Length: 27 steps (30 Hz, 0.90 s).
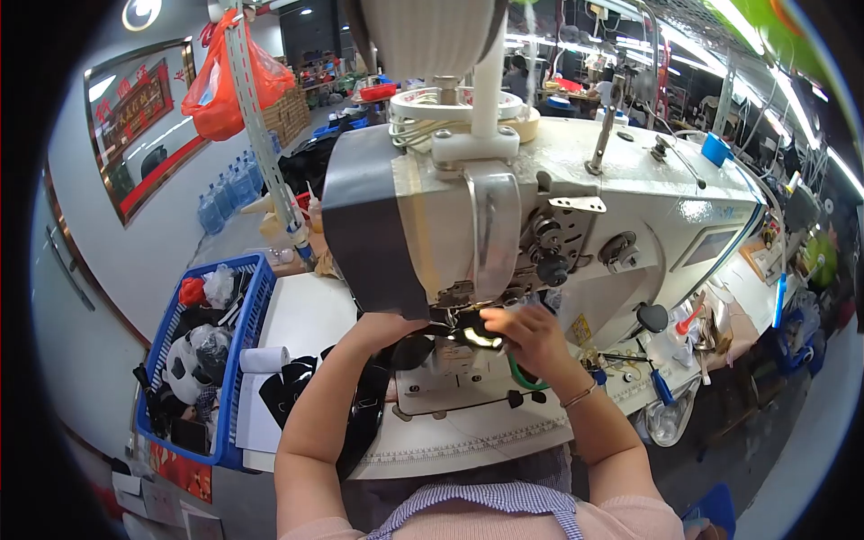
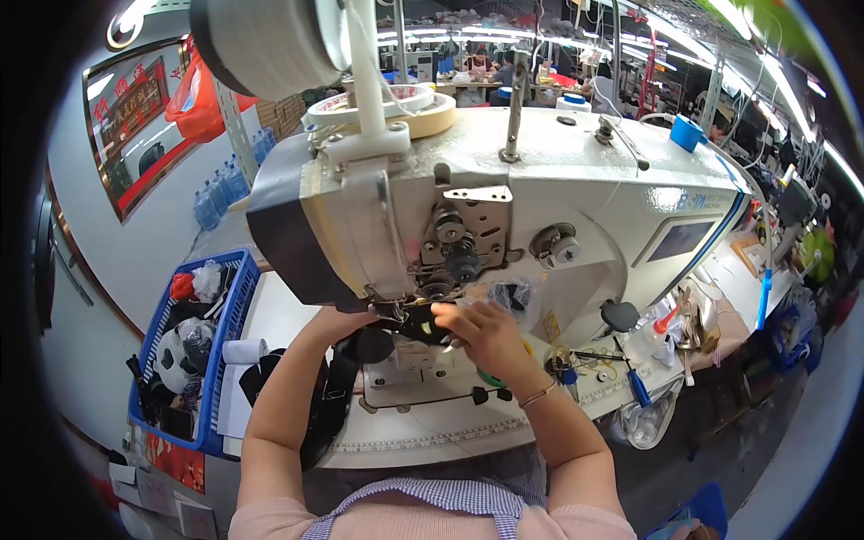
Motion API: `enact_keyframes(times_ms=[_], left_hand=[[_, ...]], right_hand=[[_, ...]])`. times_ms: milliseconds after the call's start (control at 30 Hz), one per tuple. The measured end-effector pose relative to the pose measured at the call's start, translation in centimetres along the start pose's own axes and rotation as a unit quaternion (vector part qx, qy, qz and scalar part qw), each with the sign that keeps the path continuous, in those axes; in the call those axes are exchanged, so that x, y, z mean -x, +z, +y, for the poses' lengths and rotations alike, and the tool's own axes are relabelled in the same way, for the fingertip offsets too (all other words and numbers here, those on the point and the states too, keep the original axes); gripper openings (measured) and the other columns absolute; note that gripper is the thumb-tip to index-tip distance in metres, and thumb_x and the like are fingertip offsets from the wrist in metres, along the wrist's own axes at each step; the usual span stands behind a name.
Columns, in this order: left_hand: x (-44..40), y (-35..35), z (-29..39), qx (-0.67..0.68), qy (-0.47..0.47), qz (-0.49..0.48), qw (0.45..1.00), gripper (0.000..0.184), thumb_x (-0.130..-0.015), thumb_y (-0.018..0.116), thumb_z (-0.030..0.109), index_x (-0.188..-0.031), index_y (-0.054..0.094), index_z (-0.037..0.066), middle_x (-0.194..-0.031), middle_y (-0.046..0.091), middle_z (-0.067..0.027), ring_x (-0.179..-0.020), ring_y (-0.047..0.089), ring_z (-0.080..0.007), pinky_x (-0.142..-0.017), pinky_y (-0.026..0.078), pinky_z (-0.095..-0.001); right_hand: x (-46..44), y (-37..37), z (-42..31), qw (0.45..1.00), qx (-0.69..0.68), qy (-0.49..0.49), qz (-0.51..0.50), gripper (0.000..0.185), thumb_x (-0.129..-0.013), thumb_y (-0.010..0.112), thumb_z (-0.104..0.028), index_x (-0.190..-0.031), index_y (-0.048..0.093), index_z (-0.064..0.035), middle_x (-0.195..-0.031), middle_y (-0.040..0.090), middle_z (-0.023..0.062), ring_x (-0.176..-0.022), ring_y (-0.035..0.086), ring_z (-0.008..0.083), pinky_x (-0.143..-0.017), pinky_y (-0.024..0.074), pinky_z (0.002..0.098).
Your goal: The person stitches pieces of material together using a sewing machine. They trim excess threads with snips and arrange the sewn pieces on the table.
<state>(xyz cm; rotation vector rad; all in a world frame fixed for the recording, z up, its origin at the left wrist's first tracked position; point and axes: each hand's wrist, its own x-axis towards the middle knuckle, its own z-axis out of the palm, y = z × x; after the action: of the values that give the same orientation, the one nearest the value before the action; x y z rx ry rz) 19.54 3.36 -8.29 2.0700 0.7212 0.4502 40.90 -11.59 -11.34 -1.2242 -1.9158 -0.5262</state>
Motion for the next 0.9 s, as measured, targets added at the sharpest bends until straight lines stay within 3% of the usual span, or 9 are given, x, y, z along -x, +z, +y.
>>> enact_keyframes(times_ms=[67,133,200,367,467,567,700,833,900], left_hand=[[1.7,0.7,2.6,0.110,-0.092,-0.024,0.989,0.026,-0.080,0.064,0.018,-0.100,0.062,0.001,-0.094,0.063,-0.0061,-0.084,0.057,-0.0149,-0.075,0.045,-0.0293],[2.2,2.1,2.0,0.129,-0.094,-0.032,0.987,0.036,-0.079,0.067,0.017,-0.111,0.058,0.001,-0.095,0.062,-0.0048,-0.086,0.055,-0.0125,-0.077,0.044,-0.0267],[2.2,2.6,1.2,0.171,-0.059,-0.012,0.983,0.030,-0.077,0.069,0.019,-0.100,0.063,0.000,-0.089,0.063,-0.0041,-0.081,0.057,-0.0111,-0.074,0.045,-0.0252],[1.5,2.6,0.1,0.211,-0.029,-0.033,0.976,0.028,-0.079,0.064,0.011,-0.106,0.061,0.001,-0.094,0.062,-0.0032,-0.087,0.055,-0.0113,-0.079,0.044,-0.0275],[1.4,2.1,0.7,0.203,-0.036,-0.024,0.978,0.026,-0.080,0.063,0.009,-0.104,0.061,0.001,-0.095,0.062,-0.0030,-0.087,0.055,-0.0111,-0.080,0.044,-0.0276],[1.9,2.3,2.3,0.216,-0.054,0.012,0.975,0.023,-0.080,0.061,0.008,-0.102,0.061,0.000,-0.095,0.062,-0.0026,-0.087,0.054,-0.0109,-0.079,0.044,-0.0280],[1.5,3.8,-0.2,0.272,-0.045,0.053,0.960,0.017,-0.082,0.059,0.008,-0.097,0.062,-0.001,-0.089,0.062,-0.0021,-0.082,0.056,-0.0104,-0.075,0.045,-0.0271],[4.1,5.8,-0.8,0.437,-0.053,0.001,0.898,0.018,-0.087,0.059,0.015,-0.094,0.062,-0.001,-0.082,0.062,-0.0022,-0.073,0.057,-0.0083,-0.066,0.047,-0.0230],[5.6,8.1,0.0,0.361,-0.024,0.066,0.930,0.025,-0.089,0.059,0.023,-0.090,0.062,-0.002,-0.078,0.061,0.0003,-0.072,0.055,-0.0057,-0.064,0.045,-0.0213]], right_hand=[[-0.3,-0.7,-0.6,0.999,0.042,0.000,-0.012,0.039,-0.060,0.065,0.000,-0.097,0.062,-0.0139,-0.106,0.065,-0.0027,-0.072,0.058,0.0138,-0.063,0.0443,0.0282],[-0.6,-0.9,-1.5,0.998,0.058,-0.022,-0.026,0.042,-0.059,0.067,-0.001,-0.099,0.063,-0.0147,-0.106,0.065,-0.0033,-0.072,0.058,0.0124,-0.062,0.0439,0.0276],[0.0,-0.2,-1.6,0.999,0.040,-0.006,-0.025,0.039,-0.062,0.067,-0.006,-0.100,0.064,-0.0164,-0.106,0.064,-0.0061,-0.071,0.056,0.0100,-0.062,0.0427,0.0266],[-0.5,0.0,-1.0,0.997,0.073,-0.032,-0.010,0.030,-0.070,0.065,-0.014,-0.100,0.063,-0.0178,-0.105,0.063,-0.0087,-0.068,0.054,0.0099,-0.063,0.0420,0.0272],[-1.2,0.6,-0.7,0.997,0.059,-0.038,0.022,0.041,-0.058,0.069,-0.005,-0.097,0.065,-0.0172,-0.099,0.066,-0.0047,-0.066,0.055,0.0114,-0.063,0.0426,0.0269],[-1.0,1.4,0.5,0.997,0.067,-0.026,-0.006,0.033,-0.070,0.063,-0.011,-0.102,0.063,-0.0166,-0.095,0.065,-0.0029,-0.069,0.055,0.0141,-0.064,0.0428,0.0287],[-0.6,1.6,0.6,0.997,0.064,0.005,-0.038,0.039,-0.068,0.063,-0.007,-0.106,0.063,-0.0154,-0.093,0.065,-0.0005,-0.074,0.058,0.0161,-0.066,0.0443,0.0306],[-0.2,0.8,-0.1,0.999,0.023,0.045,-0.001,0.044,-0.064,0.062,-0.001,-0.106,0.063,-0.0141,-0.095,0.065,0.0013,-0.078,0.060,0.0193,-0.070,0.0467,0.0334],[0.8,0.7,-0.1,0.997,0.011,0.073,0.027,0.046,-0.061,0.062,0.002,-0.105,0.063,-0.0135,-0.095,0.065,0.0028,-0.078,0.061,0.0208,-0.070,0.0479,0.0338]])
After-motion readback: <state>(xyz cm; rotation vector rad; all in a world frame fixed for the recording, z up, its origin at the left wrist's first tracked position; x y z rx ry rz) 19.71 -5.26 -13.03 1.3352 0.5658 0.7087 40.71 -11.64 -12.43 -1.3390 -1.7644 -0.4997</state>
